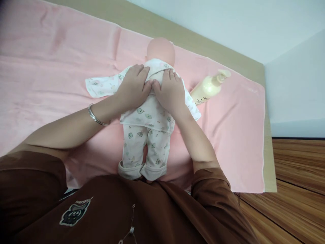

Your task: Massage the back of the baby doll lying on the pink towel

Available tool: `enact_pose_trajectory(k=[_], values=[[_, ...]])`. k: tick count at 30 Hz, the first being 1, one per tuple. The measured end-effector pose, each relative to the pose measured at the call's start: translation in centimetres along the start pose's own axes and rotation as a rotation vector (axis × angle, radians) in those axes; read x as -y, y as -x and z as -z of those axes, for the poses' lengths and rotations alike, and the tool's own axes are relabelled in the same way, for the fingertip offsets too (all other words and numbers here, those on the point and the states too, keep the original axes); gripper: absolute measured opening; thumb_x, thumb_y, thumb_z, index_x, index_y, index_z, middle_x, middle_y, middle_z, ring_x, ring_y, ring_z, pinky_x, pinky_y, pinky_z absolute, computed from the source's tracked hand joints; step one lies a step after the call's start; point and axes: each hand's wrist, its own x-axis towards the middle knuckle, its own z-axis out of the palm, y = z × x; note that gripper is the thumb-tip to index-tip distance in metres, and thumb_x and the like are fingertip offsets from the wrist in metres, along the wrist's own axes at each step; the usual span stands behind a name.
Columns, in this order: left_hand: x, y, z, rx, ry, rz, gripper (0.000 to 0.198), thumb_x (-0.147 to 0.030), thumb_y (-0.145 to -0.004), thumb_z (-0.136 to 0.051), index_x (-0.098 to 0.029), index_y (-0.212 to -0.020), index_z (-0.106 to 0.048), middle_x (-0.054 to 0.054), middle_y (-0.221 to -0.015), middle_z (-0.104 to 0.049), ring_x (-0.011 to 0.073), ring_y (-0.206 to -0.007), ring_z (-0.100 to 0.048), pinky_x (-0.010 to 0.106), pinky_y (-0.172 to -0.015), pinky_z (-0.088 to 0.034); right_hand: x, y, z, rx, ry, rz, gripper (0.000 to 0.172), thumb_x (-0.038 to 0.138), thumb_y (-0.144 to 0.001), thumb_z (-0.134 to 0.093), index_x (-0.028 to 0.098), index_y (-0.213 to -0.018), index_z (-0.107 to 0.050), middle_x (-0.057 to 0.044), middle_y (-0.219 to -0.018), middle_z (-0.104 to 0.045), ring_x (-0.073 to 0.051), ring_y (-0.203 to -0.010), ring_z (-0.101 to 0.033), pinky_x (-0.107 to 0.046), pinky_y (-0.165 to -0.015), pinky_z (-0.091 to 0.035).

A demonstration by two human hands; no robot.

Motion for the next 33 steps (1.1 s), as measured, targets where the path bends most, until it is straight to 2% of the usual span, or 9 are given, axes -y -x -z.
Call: enact_pose_trajectory(k=[3, 6, 9, 12, 15, 18, 22, 26, 33], values=[[-1.1, 0.5, 0.2, -0.005, -0.044, -0.035, 0.056, -0.049, -0.103, -0.033, -0.026, -0.147, -0.057, 0.011, -0.155, -0.058, 0.0375, -0.152, -0.043, 0.064, -0.131, -0.03, -1.2, -0.6, -0.5, -0.006, -0.042, 0.018, 0.055, 0.05, -0.114, -0.029, 0.012, -0.147, -0.051, -0.022, -0.158, -0.052, -0.035, -0.152, -0.046, -0.06, -0.129, -0.035], [-1.3, 0.3, 0.6, 0.052, -0.044, -0.039, 0.053, -0.048, -0.103, -0.032, -0.028, -0.144, -0.06, 0.01, -0.149, -0.06, 0.0346, -0.146, -0.049, 0.062, -0.129, -0.036, -1.3, -0.4, -0.4, 0.003, -0.035, 0.034, 0.062, 0.056, -0.114, -0.027, 0.011, -0.151, -0.049, -0.024, -0.162, -0.047, -0.037, -0.154, -0.042, -0.064, -0.13, -0.03], [-0.7, -0.4, 0.8, 0.079, -0.017, -0.018, 0.052, -0.05, -0.103, -0.033, -0.031, -0.143, -0.06, 0.009, -0.143, -0.064, 0.0351, -0.141, -0.052, 0.065, -0.125, -0.039, -0.2, 0.8, 0.0, -0.001, -0.016, 0.049, 0.067, 0.056, -0.115, -0.024, 0.008, -0.158, -0.042, -0.025, -0.167, -0.04, -0.038, -0.159, -0.036, -0.064, -0.133, -0.026], [0.3, -1.0, 0.5, 0.036, -0.006, 0.016, 0.055, -0.052, -0.103, -0.029, -0.034, -0.146, -0.058, 0.006, -0.143, -0.065, 0.0364, -0.142, -0.05, 0.069, -0.126, -0.035, 1.1, 2.0, 0.5, -0.004, -0.035, 0.076, 0.069, 0.055, -0.115, -0.021, 0.009, -0.161, -0.04, -0.023, -0.17, -0.037, -0.037, -0.163, -0.032, -0.062, -0.134, -0.026], [1.3, -1.4, 0.1, 0.023, 0.006, 0.028, 0.052, -0.056, -0.102, -0.034, -0.034, -0.141, -0.061, 0.008, -0.136, -0.068, 0.0365, -0.136, -0.055, 0.067, -0.121, -0.041, 1.7, 2.3, 0.7, -0.005, -0.047, 0.084, 0.067, 0.053, -0.115, -0.023, 0.007, -0.161, -0.04, -0.023, -0.169, -0.038, -0.037, -0.163, -0.031, -0.06, -0.135, -0.027], [2.0, -1.6, -0.1, -0.004, 0.013, 0.008, 0.048, -0.058, -0.1, -0.043, -0.033, -0.137, -0.062, 0.011, -0.129, -0.071, 0.0376, -0.132, -0.059, 0.064, -0.117, -0.045, 1.4, 1.6, 0.7, -0.026, -0.047, 0.054, 0.059, 0.045, -0.116, -0.027, 0.005, -0.155, -0.046, -0.023, -0.163, -0.046, -0.035, -0.159, -0.038, -0.054, -0.134, -0.031], [1.8, -1.6, -0.2, 0.003, -0.019, 0.018, 0.055, -0.062, -0.1, -0.043, -0.027, -0.14, -0.061, 0.014, -0.133, -0.07, 0.0396, -0.135, -0.057, 0.064, -0.119, -0.041, 0.5, 0.2, 0.2, -0.04, -0.028, -0.058, 0.048, 0.04, -0.115, -0.033, 0.006, -0.139, -0.057, -0.021, -0.141, -0.063, -0.035, -0.134, -0.057, -0.052, -0.122, -0.043], [0.7, -1.3, 0.1, 0.086, -0.098, 0.122, 0.066, -0.067, -0.103, -0.03, -0.021, -0.143, -0.057, 0.014, -0.138, -0.068, 0.0381, -0.143, -0.051, 0.06, -0.121, -0.038, -0.6, -0.4, -1.2, -0.084, 0.002, -0.057, 0.056, 0.054, -0.115, -0.029, 0.008, -0.133, -0.055, -0.022, -0.132, -0.062, -0.037, -0.129, -0.058, -0.056, -0.116, -0.046], [-0.3, -1.4, 0.4, 0.132, -0.211, 0.225, 0.072, -0.071, -0.103, -0.017, -0.021, -0.138, -0.053, 0.012, -0.142, -0.064, 0.0336, -0.141, -0.048, 0.058, -0.121, -0.036, -1.0, -0.5, -2.7, -0.161, 0.027, -0.061, 0.065, 0.065, -0.113, -0.022, 0.011, -0.132, -0.053, -0.021, -0.129, -0.059, -0.037, -0.127, -0.056, -0.061, -0.114, -0.044]])
